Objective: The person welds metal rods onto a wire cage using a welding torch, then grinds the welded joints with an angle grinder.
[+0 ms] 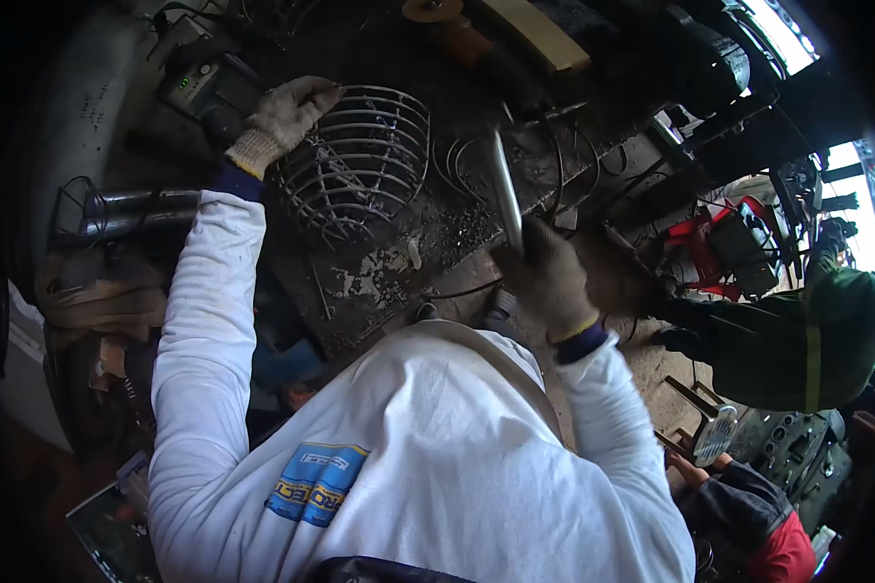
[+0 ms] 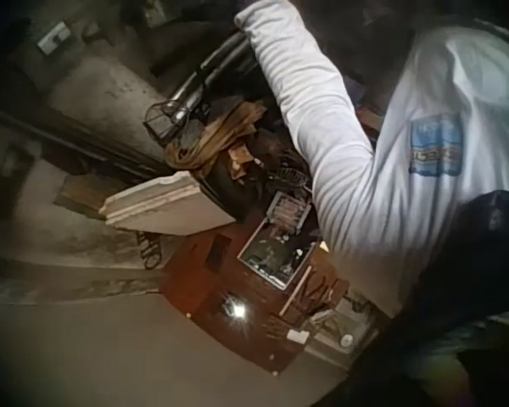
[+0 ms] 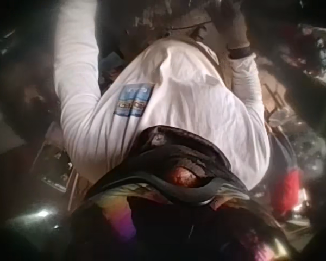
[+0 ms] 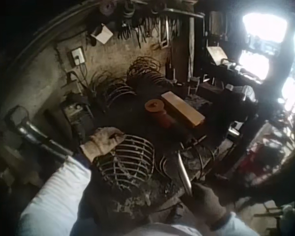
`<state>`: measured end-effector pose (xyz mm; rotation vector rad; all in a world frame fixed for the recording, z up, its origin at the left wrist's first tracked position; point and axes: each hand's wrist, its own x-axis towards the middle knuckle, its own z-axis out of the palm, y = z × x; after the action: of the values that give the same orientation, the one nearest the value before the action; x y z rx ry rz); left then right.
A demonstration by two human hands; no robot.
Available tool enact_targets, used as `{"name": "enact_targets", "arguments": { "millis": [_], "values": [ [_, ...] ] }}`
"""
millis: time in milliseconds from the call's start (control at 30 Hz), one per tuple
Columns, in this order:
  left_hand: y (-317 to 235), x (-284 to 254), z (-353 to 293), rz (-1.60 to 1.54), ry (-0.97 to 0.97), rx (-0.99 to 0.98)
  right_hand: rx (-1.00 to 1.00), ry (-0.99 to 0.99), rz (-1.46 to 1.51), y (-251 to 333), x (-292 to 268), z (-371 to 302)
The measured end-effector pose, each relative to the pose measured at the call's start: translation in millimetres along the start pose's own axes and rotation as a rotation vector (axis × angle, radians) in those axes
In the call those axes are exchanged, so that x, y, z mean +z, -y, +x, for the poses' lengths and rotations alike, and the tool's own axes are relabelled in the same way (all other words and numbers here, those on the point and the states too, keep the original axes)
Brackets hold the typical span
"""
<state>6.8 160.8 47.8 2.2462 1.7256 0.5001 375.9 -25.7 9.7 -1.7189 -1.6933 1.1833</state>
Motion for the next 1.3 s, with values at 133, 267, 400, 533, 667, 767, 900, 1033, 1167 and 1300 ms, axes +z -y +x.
{"name": "enact_targets", "arguments": {
  "millis": [133, 267, 400, 533, 667, 767, 900, 1033, 1167, 1300],
  "values": [
    [-5.4, -1.2, -5.5, -0.071, 0.049, -0.108, -0.254, 0.009, -0.205, 41.1, -32.2, 92.3],
    [-12.1, -3.4, 2.6, -0.115, 0.037, -0.073, -0.355, 0.236, -0.146, 46.9, -33.3, 203.6],
    [-20.1, -0.1, 5.0, -0.147, 0.028, -0.106, -0.451, 0.189, -0.491, 68.1, -14.2, 238.4],
    [-21.7, -9.7, -7.7, -0.092, 0.027, -0.175, -0.496, 0.057, -0.526, 77.1, -24.7, 246.8],
    [-10.6, 3.1, 1.8, -0.077, 0.066, -0.047, -0.429, -0.252, -0.391, 48.4, -57.2, 287.0],
    [-36.5, 4.3, 1.4, -0.013, 0.074, 0.078, -0.499, -0.273, -0.527, 23.0, -49.5, 305.2],
    [-50.8, 4.9, -11.6, 0.041, 0.204, -0.058, -0.330, 0.001, -0.654, 43.4, -30.0, 320.9],
    [-36.3, 9.5, -9.9, 0.150, 0.123, -0.032, -0.435, 0.069, -0.735, 28.3, -16.5, 364.0],
    [-53.7, 8.5, 0.2, 0.188, 0.087, 0.052, -0.835, 0.041, -1.347, -41.6, -66.6, 445.2],
    [-40.3, 8.8, -30.6, 0.201, -0.029, 0.010, -0.570, 0.051, -0.410, 53.1, -63.9, 332.9]
  ]
}}
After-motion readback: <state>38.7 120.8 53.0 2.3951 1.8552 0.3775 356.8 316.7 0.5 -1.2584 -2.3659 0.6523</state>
